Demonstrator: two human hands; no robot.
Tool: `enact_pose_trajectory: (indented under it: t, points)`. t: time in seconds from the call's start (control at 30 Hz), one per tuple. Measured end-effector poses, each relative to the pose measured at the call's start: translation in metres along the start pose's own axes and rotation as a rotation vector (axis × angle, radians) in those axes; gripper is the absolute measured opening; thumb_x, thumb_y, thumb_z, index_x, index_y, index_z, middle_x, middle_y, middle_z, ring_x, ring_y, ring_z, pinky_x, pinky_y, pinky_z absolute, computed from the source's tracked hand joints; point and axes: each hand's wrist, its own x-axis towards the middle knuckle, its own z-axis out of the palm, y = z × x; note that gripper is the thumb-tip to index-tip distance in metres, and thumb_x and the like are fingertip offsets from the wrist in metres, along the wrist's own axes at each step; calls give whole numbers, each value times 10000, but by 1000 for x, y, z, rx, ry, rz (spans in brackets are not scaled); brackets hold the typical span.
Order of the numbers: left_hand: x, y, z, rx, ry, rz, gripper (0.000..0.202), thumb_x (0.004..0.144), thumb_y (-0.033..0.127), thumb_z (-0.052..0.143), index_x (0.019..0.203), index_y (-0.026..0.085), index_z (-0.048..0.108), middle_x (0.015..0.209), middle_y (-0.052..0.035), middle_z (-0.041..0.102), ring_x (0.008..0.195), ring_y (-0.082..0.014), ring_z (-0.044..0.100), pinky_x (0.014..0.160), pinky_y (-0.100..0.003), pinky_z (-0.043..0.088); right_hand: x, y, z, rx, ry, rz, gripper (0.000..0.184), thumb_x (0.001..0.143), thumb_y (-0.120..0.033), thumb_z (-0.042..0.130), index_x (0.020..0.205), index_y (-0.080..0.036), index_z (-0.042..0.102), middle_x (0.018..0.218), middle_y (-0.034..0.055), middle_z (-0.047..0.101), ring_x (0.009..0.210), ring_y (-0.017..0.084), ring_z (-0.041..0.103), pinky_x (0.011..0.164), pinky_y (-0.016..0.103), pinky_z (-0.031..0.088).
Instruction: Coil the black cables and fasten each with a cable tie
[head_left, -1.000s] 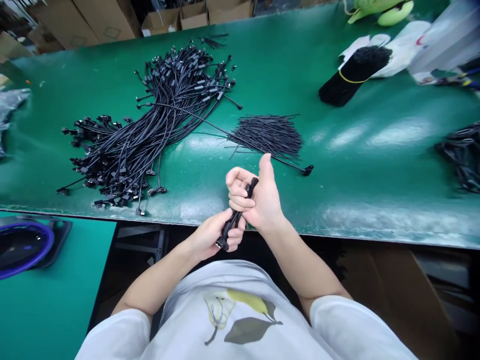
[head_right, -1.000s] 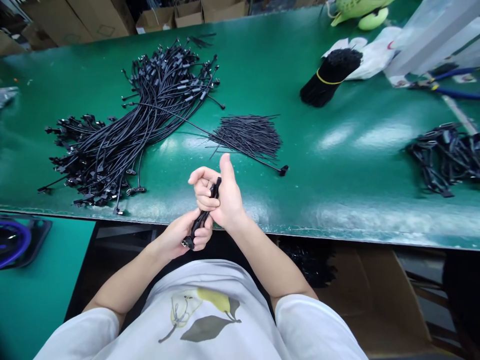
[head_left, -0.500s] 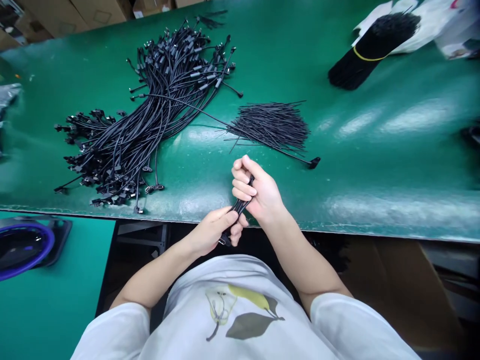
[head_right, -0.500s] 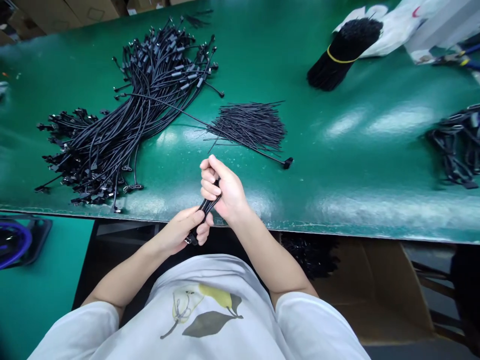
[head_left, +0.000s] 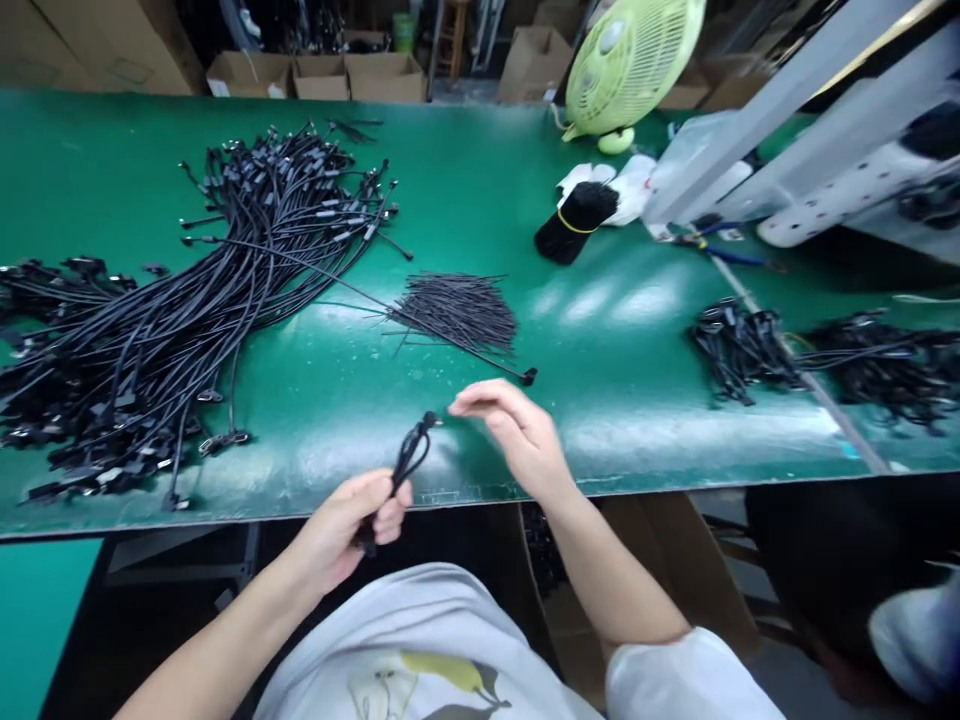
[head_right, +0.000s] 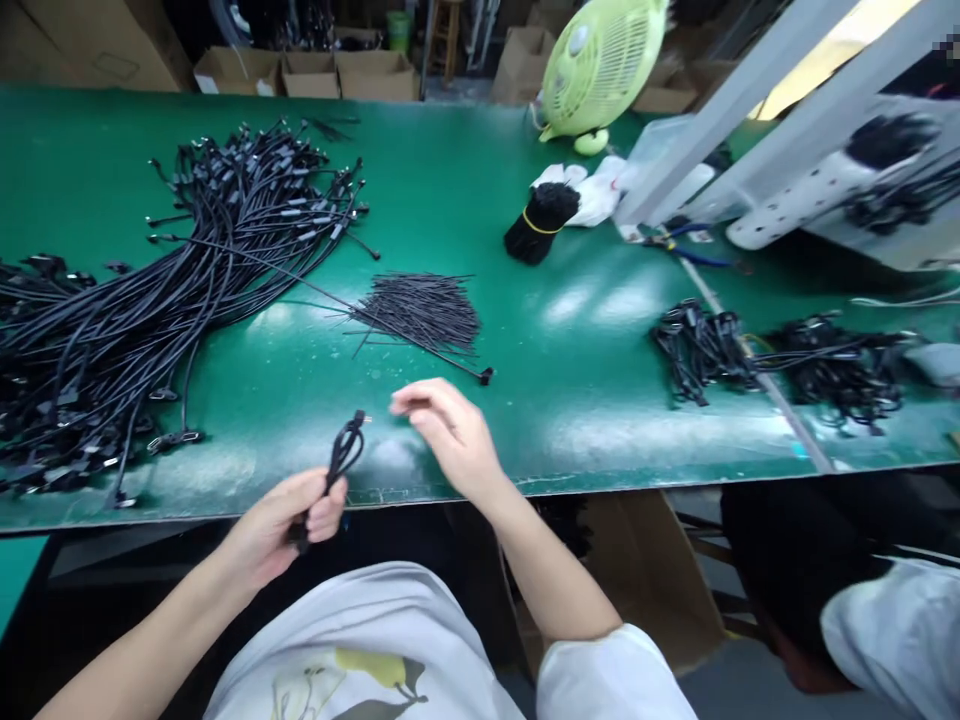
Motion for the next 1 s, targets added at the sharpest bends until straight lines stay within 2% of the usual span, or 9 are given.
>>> enact_pose_trajectory:
  t: [0.1, 0.17, 0.33, 0.4, 0.53, 0.7, 0.8, 0.93, 1.0]
  points:
    - [-6, 3, -8, 98, 123, 99, 374, 782, 463, 722, 711, 115, 604, 572, 50, 358, 498, -47, 276, 472, -191, 218, 8, 27, -43, -760, 164, -74, 287, 943, -329, 503, 1123, -150, 637, 1156, 170, 619, 1083, 298, 569, 951, 493, 466]
    - [-6, 2, -10, 139, 176, 127, 392, 785, 485, 711, 697, 122, 590, 568, 51, 356, 502, -50, 277, 476, -193, 219, 8, 41, -50, -984, 90, -75, 271, 944, -246, 468, 1099, -125, 654, 1085, 185, 643, 1010, 302, 581, 896, 488, 488]
    - [-1, -3, -7, 146, 194, 161, 401, 757, 506, 725, 742, 118, 623, 552, 45, 388, 498, -52, 308, 486, -194, 234, 2, 39, -13, -794, -224, -236, 241, 966, -283, 474, 1069, -182, 666, 1020, 100, 673, 961, 222, 596, 874, 366, 506]
    - [-2, -1, -8, 135, 205, 181, 394, 752, 497, 734, 766, 115, 637, 558, 43, 397, 502, -52, 319, 490, -191, 242, 13, 36, -10, -705, -273, -255, 234, 968, -318, 483, 1046, -203, 670, 1030, 74, 673, 971, 198, 602, 891, 338, 498]
    - [-9, 3, -13, 72, 272, 214, 355, 750, 451, 751, 764, 116, 633, 578, 49, 376, 506, -47, 290, 467, -179, 243, 50, 55, -43, -976, -14, -106, 207, 947, -233, 482, 998, -182, 676, 1104, 106, 637, 991, 226, 580, 868, 358, 478]
    - [-13, 4, -12, 3, 290, 234, 337, 770, 415, 742, 702, 118, 597, 579, 58, 340, 498, -42, 252, 444, -167, 249, 63, 74, -68, -1175, -11, -72, 186, 912, -177, 476, 894, -143, 658, 1016, 134, 640, 878, 229, 557, 792, 355, 445]
    - [-12, 3, -8, 23, 261, 232, 328, 783, 418, 732, 764, 110, 624, 587, 54, 351, 507, -43, 278, 457, -163, 263, 55, 64, -69, -1211, 26, -98, 212, 925, -202, 446, 905, -144, 649, 1050, 146, 613, 870, 231, 530, 769, 362, 418]
    - [-5, 2, -1, 28, 193, 241, 339, 800, 420, 719, 932, 121, 628, 597, 56, 376, 509, -48, 288, 463, -164, 257, 44, 41, -71, -1218, 245, -64, 234, 937, -234, 413, 877, -163, 628, 948, 131, 593, 821, 231, 500, 737, 365, 402]
    - [0, 0, 4, 24, 152, 248, 348, 816, 416, 703, 1004, 138, 610, 594, 61, 383, 500, -50, 278, 459, -166, 244, 36, 30, -61, -1095, 298, -48, 210, 930, -244, 431, 861, -168, 614, 889, 109, 594, 784, 218, 504, 731, 360, 406]
